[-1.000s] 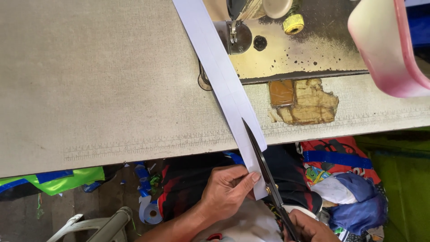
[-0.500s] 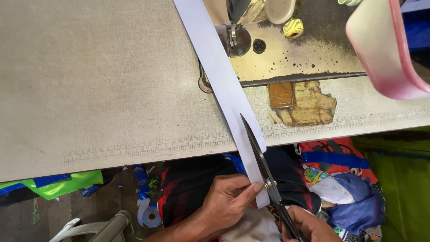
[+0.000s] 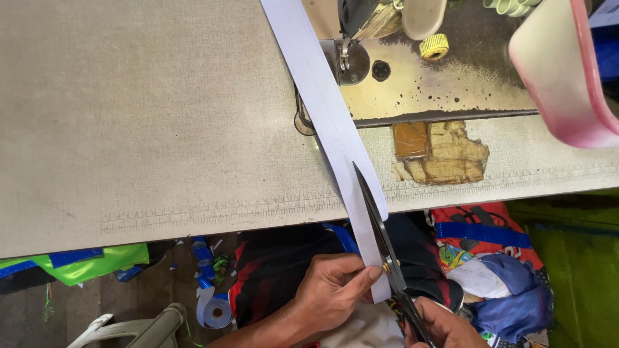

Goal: The person uses scissors to cut a long strip of white fabric into two narrower strips while sitting at a sewing machine table.

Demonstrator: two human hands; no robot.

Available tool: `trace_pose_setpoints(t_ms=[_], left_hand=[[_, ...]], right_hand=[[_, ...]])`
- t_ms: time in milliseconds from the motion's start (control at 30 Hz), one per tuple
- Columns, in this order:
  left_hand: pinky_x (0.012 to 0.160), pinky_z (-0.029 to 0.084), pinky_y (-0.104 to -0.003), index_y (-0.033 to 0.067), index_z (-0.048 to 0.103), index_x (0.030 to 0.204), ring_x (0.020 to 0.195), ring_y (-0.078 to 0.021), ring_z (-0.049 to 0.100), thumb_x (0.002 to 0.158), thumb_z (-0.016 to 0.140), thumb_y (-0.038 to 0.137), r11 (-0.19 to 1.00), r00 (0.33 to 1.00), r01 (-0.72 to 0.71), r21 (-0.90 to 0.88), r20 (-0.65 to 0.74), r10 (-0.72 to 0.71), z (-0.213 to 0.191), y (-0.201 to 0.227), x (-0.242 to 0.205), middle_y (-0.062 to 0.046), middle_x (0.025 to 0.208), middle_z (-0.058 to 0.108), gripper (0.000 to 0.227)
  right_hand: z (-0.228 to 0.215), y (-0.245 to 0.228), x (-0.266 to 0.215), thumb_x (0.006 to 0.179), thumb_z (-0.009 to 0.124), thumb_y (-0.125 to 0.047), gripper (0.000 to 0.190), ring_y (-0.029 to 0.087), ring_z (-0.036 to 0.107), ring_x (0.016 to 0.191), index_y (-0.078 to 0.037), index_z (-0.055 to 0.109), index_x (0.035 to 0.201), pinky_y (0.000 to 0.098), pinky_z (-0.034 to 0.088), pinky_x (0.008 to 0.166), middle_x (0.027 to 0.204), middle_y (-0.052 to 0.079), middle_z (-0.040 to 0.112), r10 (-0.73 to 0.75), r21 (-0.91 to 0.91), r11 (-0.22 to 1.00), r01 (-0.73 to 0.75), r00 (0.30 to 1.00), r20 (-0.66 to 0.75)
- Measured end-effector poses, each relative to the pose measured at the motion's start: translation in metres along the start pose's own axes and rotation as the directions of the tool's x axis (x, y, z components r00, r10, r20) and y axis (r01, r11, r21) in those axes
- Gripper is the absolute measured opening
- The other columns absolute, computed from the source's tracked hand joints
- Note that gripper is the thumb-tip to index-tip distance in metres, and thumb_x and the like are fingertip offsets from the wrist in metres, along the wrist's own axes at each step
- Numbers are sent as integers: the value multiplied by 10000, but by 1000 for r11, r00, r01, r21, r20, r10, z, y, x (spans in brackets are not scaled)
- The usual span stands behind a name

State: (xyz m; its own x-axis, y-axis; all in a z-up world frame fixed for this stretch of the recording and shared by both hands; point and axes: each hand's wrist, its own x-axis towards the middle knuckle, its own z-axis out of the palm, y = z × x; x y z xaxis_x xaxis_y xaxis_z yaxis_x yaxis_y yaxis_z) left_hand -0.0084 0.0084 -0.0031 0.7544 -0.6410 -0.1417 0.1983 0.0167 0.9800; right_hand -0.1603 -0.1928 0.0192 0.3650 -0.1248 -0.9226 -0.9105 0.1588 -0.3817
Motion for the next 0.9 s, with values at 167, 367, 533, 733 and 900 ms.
trace_pose_setpoints(t_ms=[167, 367, 533, 733, 900], left_hand=[[505, 366, -254, 97, 624, 629, 531, -34, 473, 1000, 686, 217, 1000, 1000, 27, -7, 11, -27, 1, 0, -2, 47, 564, 554, 395], [499, 397, -252, 88, 616, 627, 531, -40, 521, 997, 689, 213, 1000, 1000, 20, 2, 12, -20, 1, -4, -3, 28, 571, 606, 397], [480, 377, -255, 95, 572, 599, 514, -41, 491, 1002, 690, 210, 1000, 1000, -2, 21, 12, 2, 1, -3, -2, 35, 552, 568, 436], [484, 388, -246, 100, 607, 622, 521, -38, 514, 1007, 677, 227, 1000, 999, 25, 7, 45, -25, 0, 0, -3, 37, 564, 595, 411], [527, 464, -228, 95, 627, 637, 530, -60, 601, 1002, 681, 226, 996, 994, 77, -32, 79, -75, 1, -1, -6, 10, 583, 661, 392]], right_hand=[[-2, 2, 4, 763, 860, -102, 262, 262, 561, 668, 33, 704, 924, 329, 412, 664, 800, 179, 653, -7, -1, 1000, 7, 999, 43], [-6, 5, 8, 829, 816, 17, 147, 248, 579, 686, 31, 694, 910, 331, 443, 678, 791, 166, 652, -28, -13, 999, 29, 998, 52], [-16, 16, 15, 813, 883, -184, 270, 196, 481, 613, -13, 698, 910, 310, 348, 606, 800, 112, 649, -83, -63, 994, 91, 989, 121], [4, -7, -5, 767, 843, -274, 364, 254, 520, 611, 30, 681, 884, 357, 400, 622, 792, 162, 643, -36, 18, 999, 36, 999, 40], [14, -28, -18, 677, 792, -456, 494, 211, 487, 615, -9, 721, 874, 339, 405, 644, 749, 96, 609, -101, -107, 989, 100, 995, 0]])
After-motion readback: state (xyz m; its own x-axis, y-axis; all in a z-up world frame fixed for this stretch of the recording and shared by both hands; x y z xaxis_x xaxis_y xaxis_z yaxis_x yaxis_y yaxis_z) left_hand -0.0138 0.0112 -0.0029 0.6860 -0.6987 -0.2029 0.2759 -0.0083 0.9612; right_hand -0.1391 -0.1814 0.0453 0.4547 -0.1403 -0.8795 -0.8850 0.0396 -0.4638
